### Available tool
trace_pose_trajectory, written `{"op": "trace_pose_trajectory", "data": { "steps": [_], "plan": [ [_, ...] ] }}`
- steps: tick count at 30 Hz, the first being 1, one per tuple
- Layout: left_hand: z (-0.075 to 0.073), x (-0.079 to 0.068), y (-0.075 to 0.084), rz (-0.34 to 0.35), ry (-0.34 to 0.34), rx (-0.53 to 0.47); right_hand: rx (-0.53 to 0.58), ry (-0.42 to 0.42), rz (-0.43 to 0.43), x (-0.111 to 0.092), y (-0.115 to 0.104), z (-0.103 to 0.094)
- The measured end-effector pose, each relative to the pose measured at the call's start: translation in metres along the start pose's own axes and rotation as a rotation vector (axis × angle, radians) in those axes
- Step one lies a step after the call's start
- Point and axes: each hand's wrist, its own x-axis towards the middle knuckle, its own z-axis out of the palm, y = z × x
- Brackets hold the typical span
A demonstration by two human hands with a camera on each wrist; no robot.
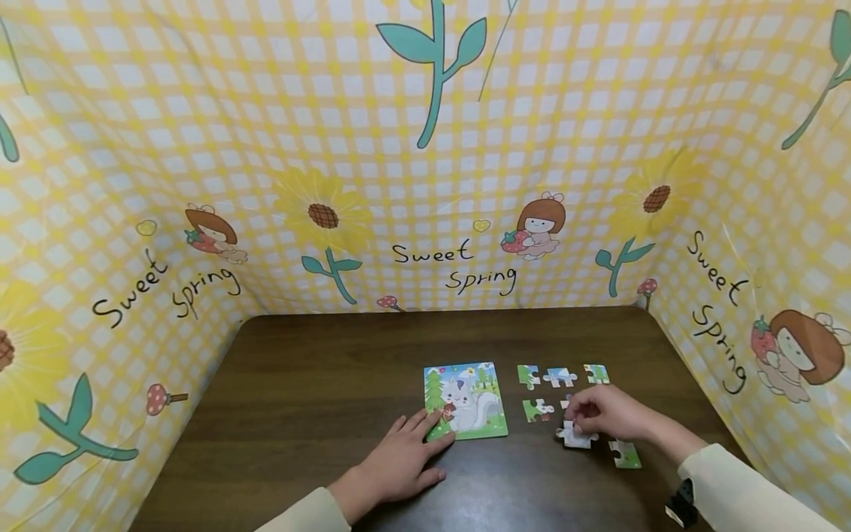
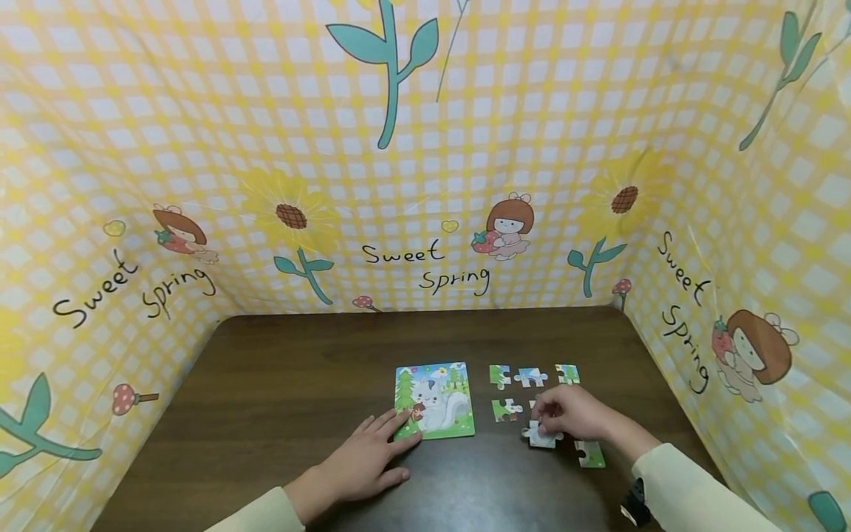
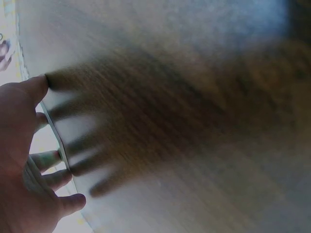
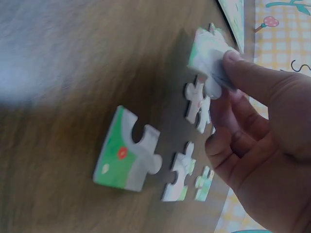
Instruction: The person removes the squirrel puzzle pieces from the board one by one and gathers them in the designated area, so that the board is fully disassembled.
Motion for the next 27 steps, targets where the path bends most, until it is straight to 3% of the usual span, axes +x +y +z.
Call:
{"op": "trace_pose_trajectory", "data": {
  "steps": [6,27],
  "plan": [
    [0.000,0.000,0.001,-0.003,0.002,-0.004,0.021,-0.065,0.027,-0.013,0.004,0.004],
    [0.001,0.000,-0.002,0.012,-0.008,-0.023,-0.115,0.003,0.047,-0.020,0.006,0.016]
  ]
}}
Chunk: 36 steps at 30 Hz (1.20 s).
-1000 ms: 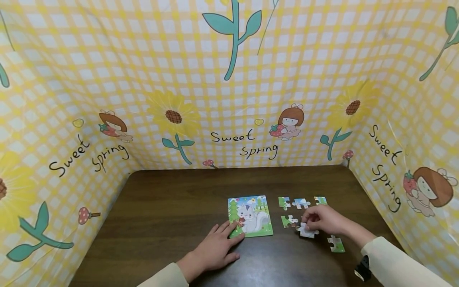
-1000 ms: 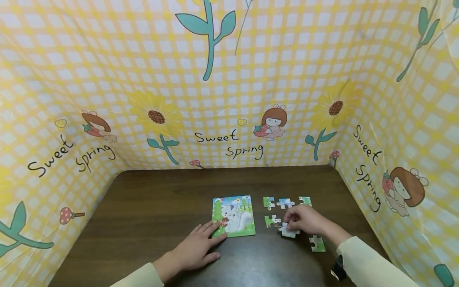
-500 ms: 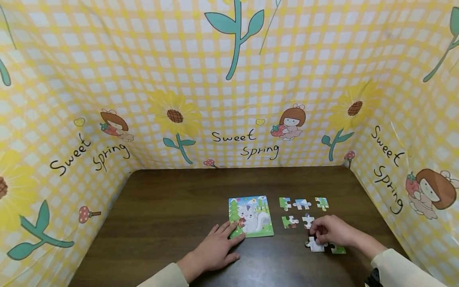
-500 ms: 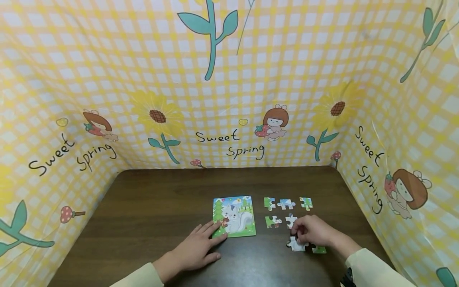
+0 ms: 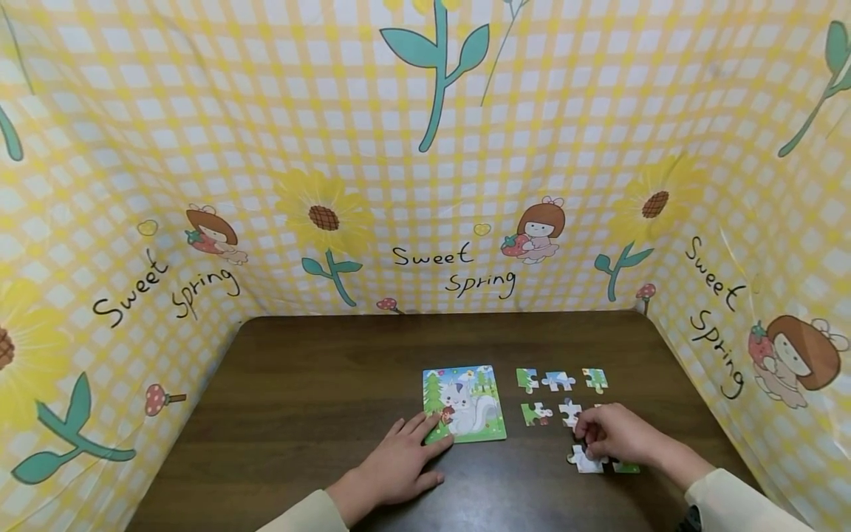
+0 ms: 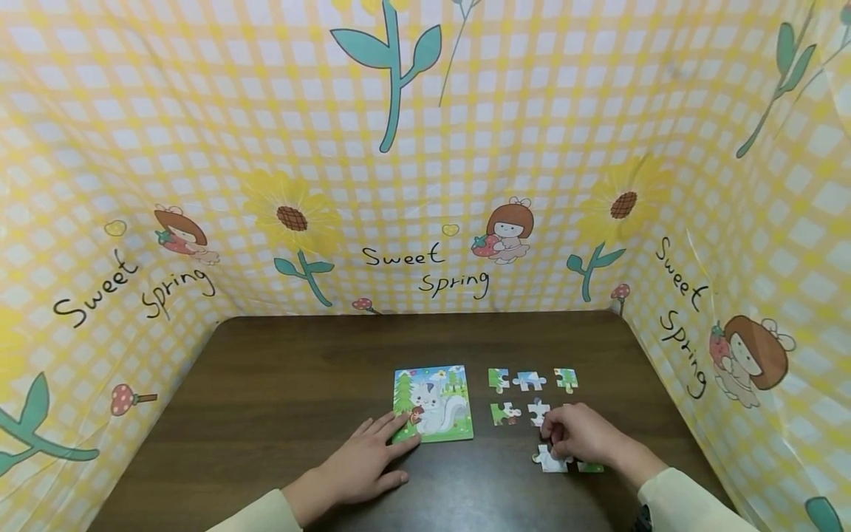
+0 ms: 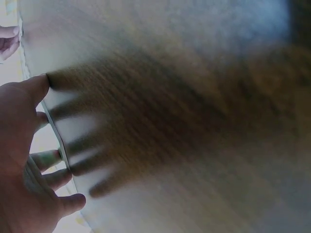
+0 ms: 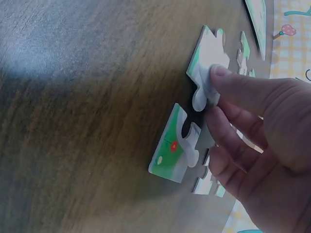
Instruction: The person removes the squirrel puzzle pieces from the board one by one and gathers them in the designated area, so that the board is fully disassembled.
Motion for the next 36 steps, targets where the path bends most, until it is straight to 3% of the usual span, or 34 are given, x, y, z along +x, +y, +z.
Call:
{"op": "trace_pose_trajectory", "data": {
  "steps": [11,16,24,30,36],
  "plan": [
    [0.004,0.002,0.000,0.017,0.026,-0.008,-0.040,-0.004,-0.023,-0.004,0.001,-0.001],
    [0.002,0.002,0.000,0.029,0.032,-0.013,-0.073,0.007,-0.038,0.007,-0.009,-0.007],
    [-0.001,0.003,-0.008,0.017,0.034,-0.040,-0.194,0.036,-0.116,0.054,-0.051,-0.010],
    [-0.005,0.003,-0.009,0.016,0.024,-0.072,-0.221,0.000,-0.154,0.098,-0.079,0.007],
    [-0.006,0.001,-0.010,0.029,0.051,-0.090,-0.217,-0.015,-0.198,0.132,-0.092,0.029]
  ]
}}
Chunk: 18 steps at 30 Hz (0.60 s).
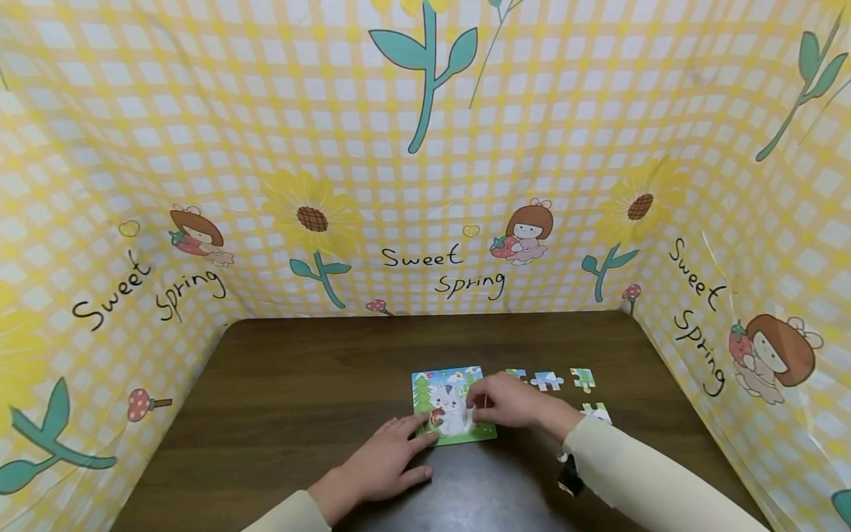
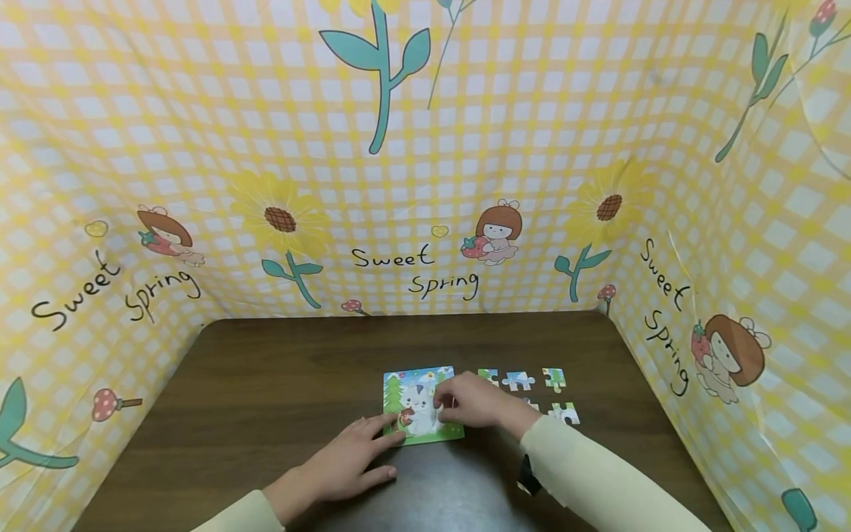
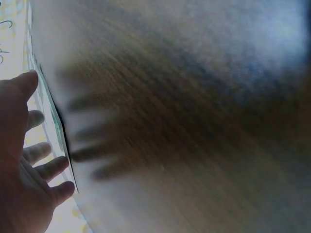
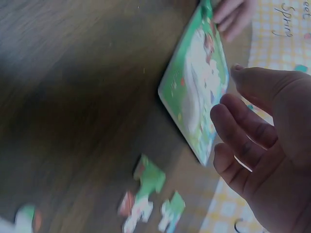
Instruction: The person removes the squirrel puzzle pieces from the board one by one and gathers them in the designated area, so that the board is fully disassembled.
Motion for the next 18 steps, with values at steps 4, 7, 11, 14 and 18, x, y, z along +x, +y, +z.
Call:
{"op": "trace_pose_trajectory", "data": {
  "steps": [4,7,11,14,18],
  "plan": [
    [-0.001,-0.003,-0.003,0.011,0.025,-0.004,0.000,-0.015,0.025,0.015,-0.006,0.013],
    [-0.003,-0.006,-0.005,0.017,0.021,-0.017,-0.035,-0.022,0.055,0.023,-0.011,0.023],
    [-0.003,-0.009,-0.008,0.029,-0.003,-0.039,-0.106,-0.011,0.057,0.031,-0.015,0.033],
    [-0.002,-0.010,-0.009,0.041,-0.012,-0.037,-0.138,0.001,0.064,0.035,-0.016,0.039],
    [0.001,-0.010,-0.010,0.051,-0.016,-0.032,-0.151,0.006,0.083,0.038,-0.017,0.044]
  ]
}}
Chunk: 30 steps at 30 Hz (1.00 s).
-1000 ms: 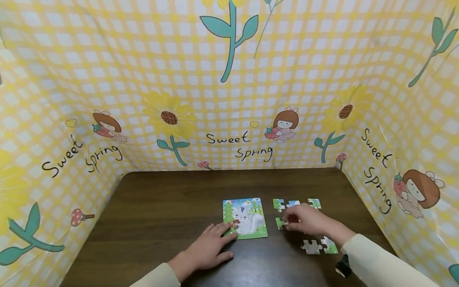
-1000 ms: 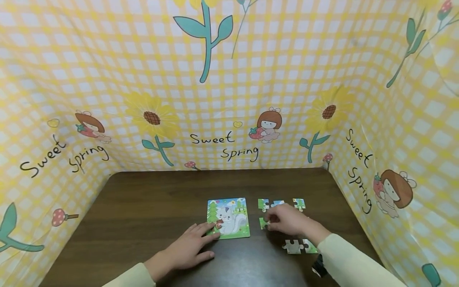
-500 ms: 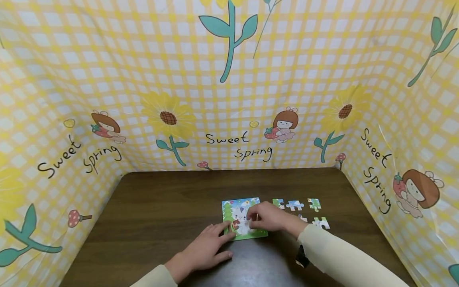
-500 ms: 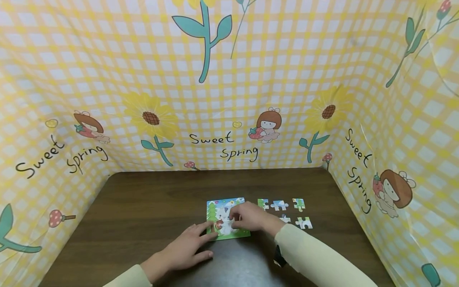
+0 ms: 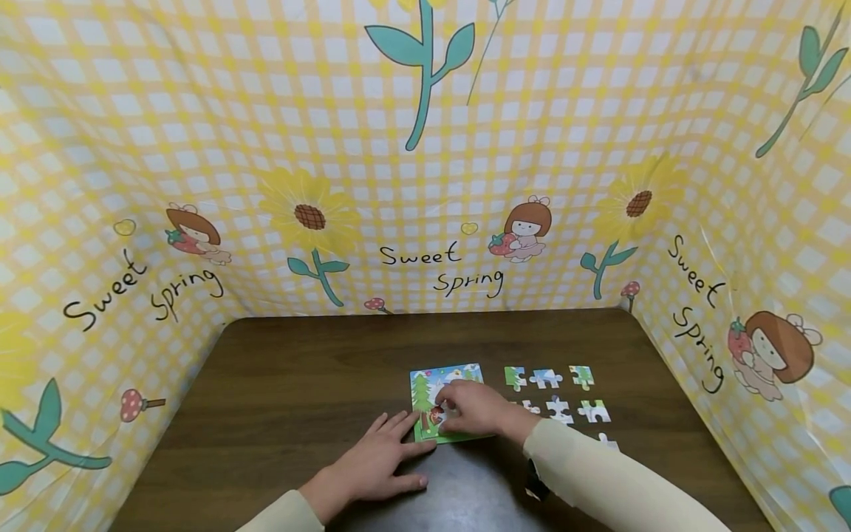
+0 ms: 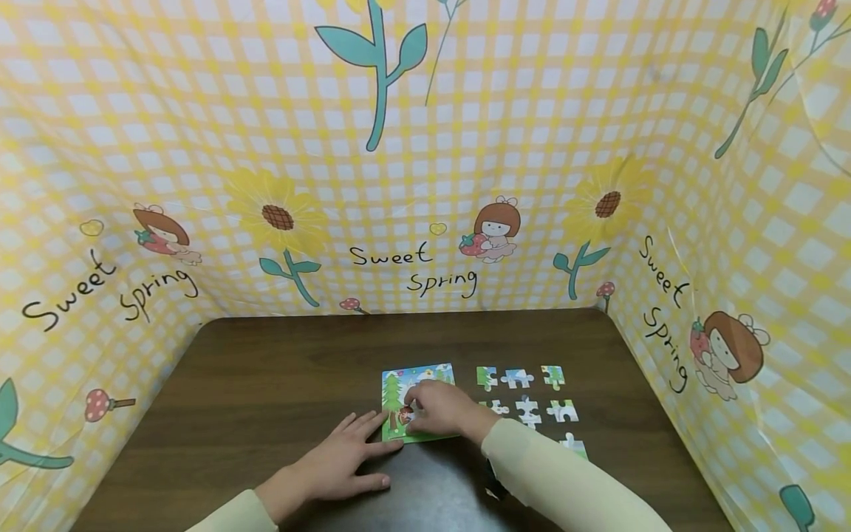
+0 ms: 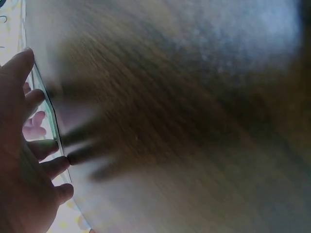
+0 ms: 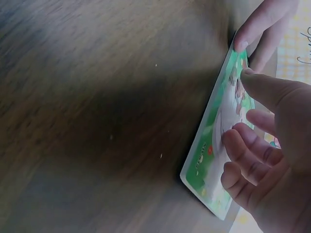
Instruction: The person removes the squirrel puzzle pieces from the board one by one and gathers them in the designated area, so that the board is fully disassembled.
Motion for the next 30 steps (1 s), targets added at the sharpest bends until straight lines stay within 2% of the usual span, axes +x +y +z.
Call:
{"op": "trace_pose_trajectory", "data": {
  "steps": [9,30],
  "plan": [
    [0.001,-0.001,-0.002,-0.033,-0.024,-0.028,-0.016,-0.037,0.013,0.005,-0.005,0.003],
    [-0.002,0.000,0.000,-0.051,-0.037,-0.015,0.125,-0.044,0.008,0.014,-0.007,0.002]
  ]
}}
